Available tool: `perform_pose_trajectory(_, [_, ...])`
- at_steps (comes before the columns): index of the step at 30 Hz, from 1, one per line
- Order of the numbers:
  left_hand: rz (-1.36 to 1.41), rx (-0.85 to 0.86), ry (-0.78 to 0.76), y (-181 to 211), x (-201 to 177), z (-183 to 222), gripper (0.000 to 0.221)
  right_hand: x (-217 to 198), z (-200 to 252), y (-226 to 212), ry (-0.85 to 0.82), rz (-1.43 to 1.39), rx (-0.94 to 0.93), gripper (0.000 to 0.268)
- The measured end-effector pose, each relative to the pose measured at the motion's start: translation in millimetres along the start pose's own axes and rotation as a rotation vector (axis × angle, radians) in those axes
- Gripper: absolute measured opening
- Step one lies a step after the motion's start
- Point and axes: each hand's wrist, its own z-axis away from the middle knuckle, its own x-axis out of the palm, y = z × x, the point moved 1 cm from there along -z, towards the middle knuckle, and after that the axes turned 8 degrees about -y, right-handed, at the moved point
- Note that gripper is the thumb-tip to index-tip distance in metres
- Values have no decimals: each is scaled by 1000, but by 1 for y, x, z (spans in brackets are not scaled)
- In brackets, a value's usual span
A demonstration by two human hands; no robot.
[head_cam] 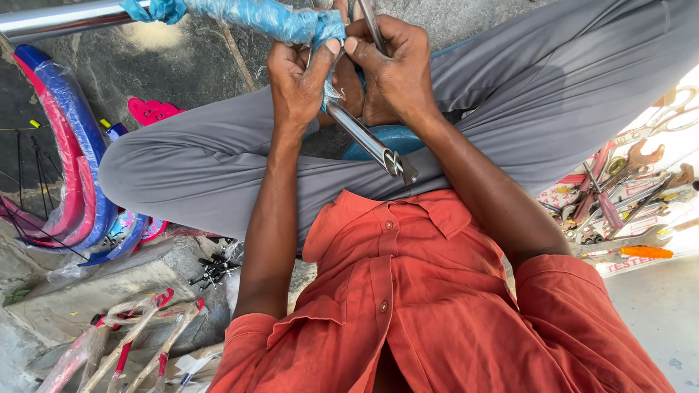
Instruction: The person is assembling or repairing a bicycle handlebar, including installing brake levers and grips.
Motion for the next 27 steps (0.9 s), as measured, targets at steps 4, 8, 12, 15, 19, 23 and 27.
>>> perform_pose_trajectory(4, [41, -53, 42, -5, -1, 0, 30, -2, 1, -4, -69, 5, 56, 15])
perform_pose_trajectory(8, [93, -88, 67, 2, -1, -4, 24, -2, 1, -3, -82, -71, 77, 16])
perform_pose_trajectory(12, [91, -73, 36, 19, 2, -6, 17, -1, 1, -16, -96, -9, 55, 13])
perform_pose_trajectory(15, [94, -56, 35, 9, 0, -3, 21, -1, 1, -21, -113, 58, 147, 11])
perform_pose_trajectory(19, [-16, -45, 62, 17, 3, -2, 23, -3, -1, -21, -145, 31, 77, 10])
perform_pose_trajectory(23, [-189, 59, -52, 18, -3, 0, 36, -4, -6, -24, -111, -235, 381, 6])
perform_pose_trajectory(27, [-150, 29, -110, 13, -5, 2, 40, -2, -13, -21, -106, -463, 492, 4])
